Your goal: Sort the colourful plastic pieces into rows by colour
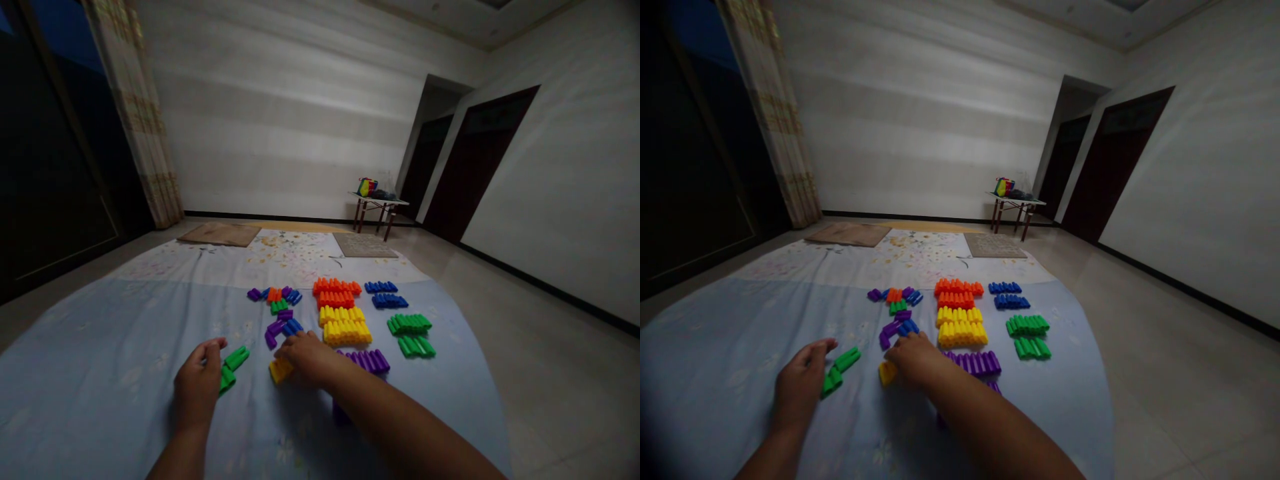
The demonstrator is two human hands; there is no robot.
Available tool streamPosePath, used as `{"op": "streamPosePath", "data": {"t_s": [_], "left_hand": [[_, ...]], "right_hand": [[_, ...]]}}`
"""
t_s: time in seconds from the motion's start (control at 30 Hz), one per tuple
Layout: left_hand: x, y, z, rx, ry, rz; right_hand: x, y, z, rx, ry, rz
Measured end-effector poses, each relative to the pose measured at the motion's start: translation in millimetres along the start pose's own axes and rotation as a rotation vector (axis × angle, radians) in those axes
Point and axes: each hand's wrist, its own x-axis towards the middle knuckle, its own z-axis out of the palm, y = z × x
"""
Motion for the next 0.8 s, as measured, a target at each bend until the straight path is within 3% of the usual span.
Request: {"op": "streamPosePath", "data": {"t_s": [0.1, 0.2, 0.4, 0.57, 0.8], "left_hand": [[0.4, -0.2, 0.5, 0.009, 0.014, 0.027], [0.4, 0.1, 0.1, 0.011, 0.028, 0.039], [1.4, 0.7, -0.7, 0.024, 0.009, 0.003], [2.5, -0.6, 0.6, 0.014, -0.010, -0.022], [0.6, 0.5, 1.1, -0.009, 0.005, -0.015]], "right_hand": [[2.1, 0.4, 2.3, 0.021, -0.013, -0.009], [-7.2, 7.0, -6.2, 0.098, 0.056, 0.004], [-46.7, 58.6, -39.2, 0.185, 0.232, 0.205], [-59.6, 93.6, -43.0, 0.133, 0.161, 0.340], [-58.2, 94.6, -36.7, 0.095, 0.066, 0.389]]}}
